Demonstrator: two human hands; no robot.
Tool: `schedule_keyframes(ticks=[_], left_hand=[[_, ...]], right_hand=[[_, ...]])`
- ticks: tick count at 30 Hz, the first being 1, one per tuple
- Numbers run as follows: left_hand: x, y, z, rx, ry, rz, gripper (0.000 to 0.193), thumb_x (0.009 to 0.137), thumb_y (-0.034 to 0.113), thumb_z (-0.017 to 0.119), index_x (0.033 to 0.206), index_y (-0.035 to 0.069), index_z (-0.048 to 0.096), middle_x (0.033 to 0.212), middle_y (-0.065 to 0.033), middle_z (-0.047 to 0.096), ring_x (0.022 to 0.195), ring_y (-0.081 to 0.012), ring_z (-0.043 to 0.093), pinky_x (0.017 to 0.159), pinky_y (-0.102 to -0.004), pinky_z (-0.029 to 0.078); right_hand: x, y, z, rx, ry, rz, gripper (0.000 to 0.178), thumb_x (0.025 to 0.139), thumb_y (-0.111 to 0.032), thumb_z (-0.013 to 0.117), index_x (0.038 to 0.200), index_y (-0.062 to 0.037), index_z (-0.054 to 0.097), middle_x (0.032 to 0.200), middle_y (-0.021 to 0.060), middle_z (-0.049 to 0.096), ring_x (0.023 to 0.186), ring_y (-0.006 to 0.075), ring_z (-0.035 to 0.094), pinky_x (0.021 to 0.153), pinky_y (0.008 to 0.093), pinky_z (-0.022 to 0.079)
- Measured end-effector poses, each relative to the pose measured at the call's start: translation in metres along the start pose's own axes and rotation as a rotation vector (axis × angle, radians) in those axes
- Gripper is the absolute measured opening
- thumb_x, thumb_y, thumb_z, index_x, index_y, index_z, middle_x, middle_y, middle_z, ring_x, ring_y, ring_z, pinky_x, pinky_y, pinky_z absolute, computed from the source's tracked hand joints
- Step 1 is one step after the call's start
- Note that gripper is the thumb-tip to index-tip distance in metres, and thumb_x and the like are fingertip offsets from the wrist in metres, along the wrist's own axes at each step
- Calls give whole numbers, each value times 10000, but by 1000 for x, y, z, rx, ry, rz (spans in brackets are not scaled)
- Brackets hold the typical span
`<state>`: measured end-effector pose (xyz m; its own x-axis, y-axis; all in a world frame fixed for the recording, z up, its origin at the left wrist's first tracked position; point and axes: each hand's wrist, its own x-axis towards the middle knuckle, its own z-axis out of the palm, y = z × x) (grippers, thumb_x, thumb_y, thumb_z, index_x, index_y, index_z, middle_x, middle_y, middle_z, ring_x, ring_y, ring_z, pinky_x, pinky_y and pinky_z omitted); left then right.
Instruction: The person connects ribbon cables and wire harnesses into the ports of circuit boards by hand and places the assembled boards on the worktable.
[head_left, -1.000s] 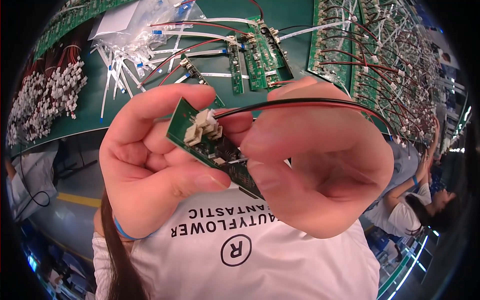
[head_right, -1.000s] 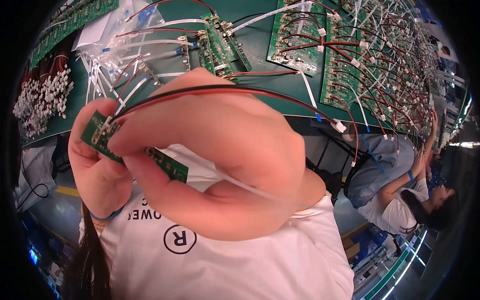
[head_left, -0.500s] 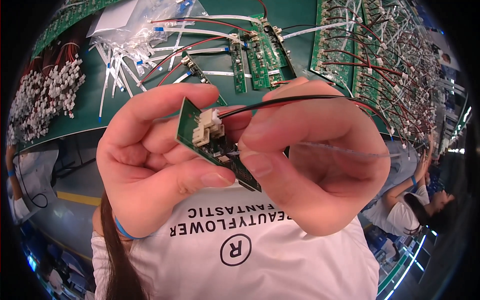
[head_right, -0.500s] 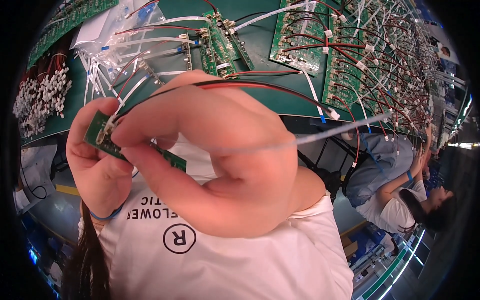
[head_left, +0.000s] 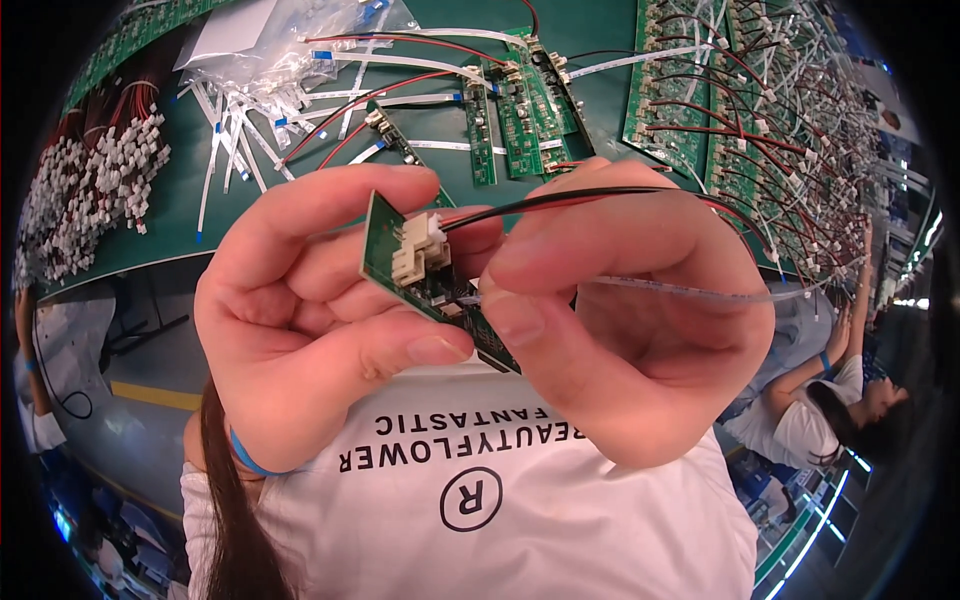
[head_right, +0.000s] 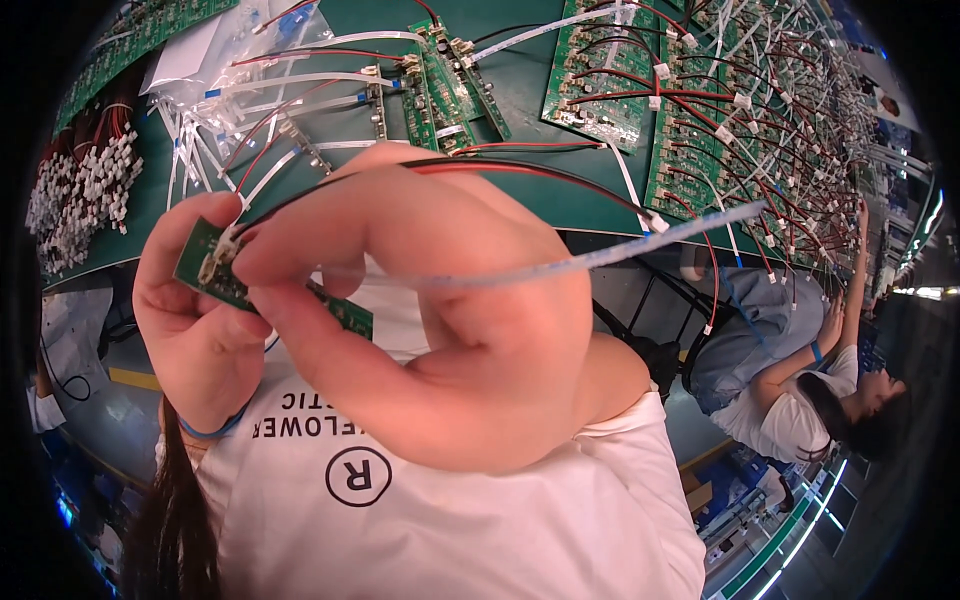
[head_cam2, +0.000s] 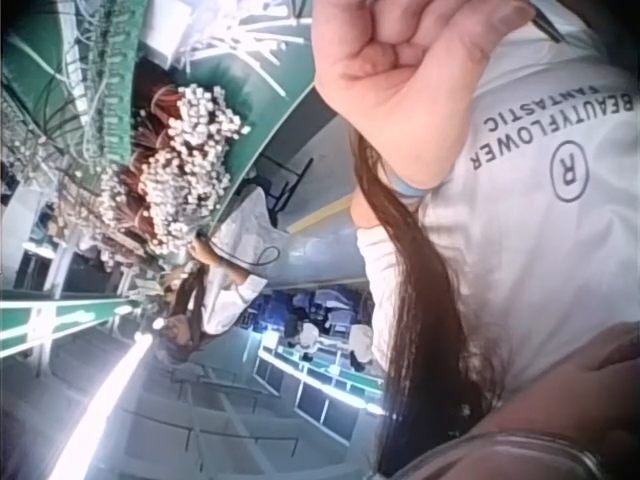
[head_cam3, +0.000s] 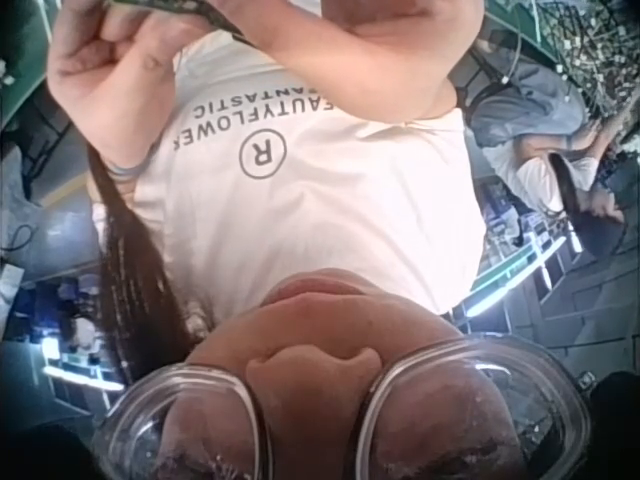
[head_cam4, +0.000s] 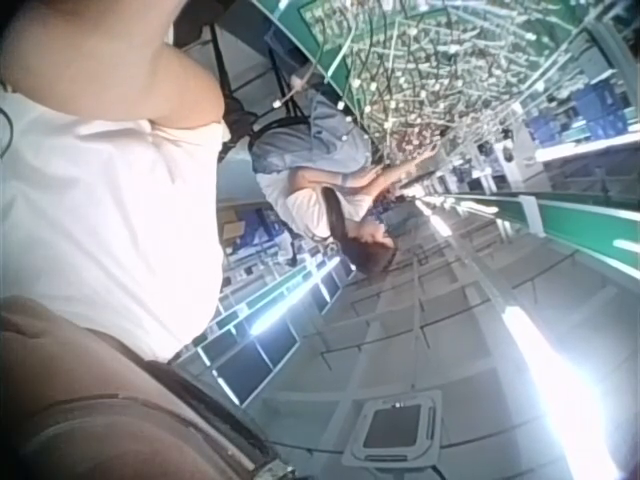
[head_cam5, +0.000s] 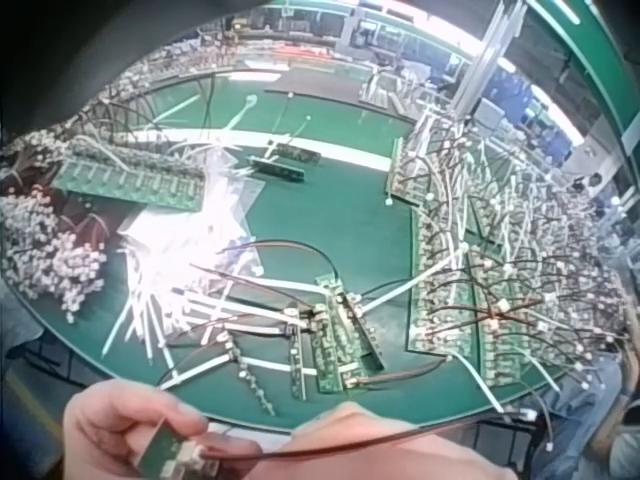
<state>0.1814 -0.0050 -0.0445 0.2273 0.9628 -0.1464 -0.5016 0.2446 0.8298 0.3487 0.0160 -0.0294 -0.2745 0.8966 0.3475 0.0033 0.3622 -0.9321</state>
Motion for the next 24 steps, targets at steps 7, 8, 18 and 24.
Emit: schedule_keyframes(ticks=[7,8,18,24], left_hand=[[0,5,8,-36,117,-75,655,600,24,743,1150,-55,395,988,-120,578,870,-143,571,762,-223,450],[0,5,8,-34,120,-77,656,600,22,742,1151,-55,393,989,-121,578,868,-142,571,758,-222,451],[0,5,10,-37,112,-85,637,609,3,724,1151,-58,395,967,-105,579,863,-139,571,747,-219,453],[0,-1,-2,15,29,-46,609,615,-8,709,1143,-64,411,928,-100,593,813,-130,583,725,-219,460]], right_hand=[[-1,1,0,-31,-1,-14,202,607,113,611,787,39,557,698,117,581,673,168,543,651,267,423],[-3,1,2,22,20,33,202,607,116,608,785,37,557,709,120,580,674,168,540,644,262,422],[-2,1,-1,22,17,2,202,618,142,583,794,47,554,747,129,570,677,155,539,609,234,420],[-3,-1,-1,17,-10,99,209,619,156,576,801,54,556,788,151,582,713,170,571,595,214,442]])
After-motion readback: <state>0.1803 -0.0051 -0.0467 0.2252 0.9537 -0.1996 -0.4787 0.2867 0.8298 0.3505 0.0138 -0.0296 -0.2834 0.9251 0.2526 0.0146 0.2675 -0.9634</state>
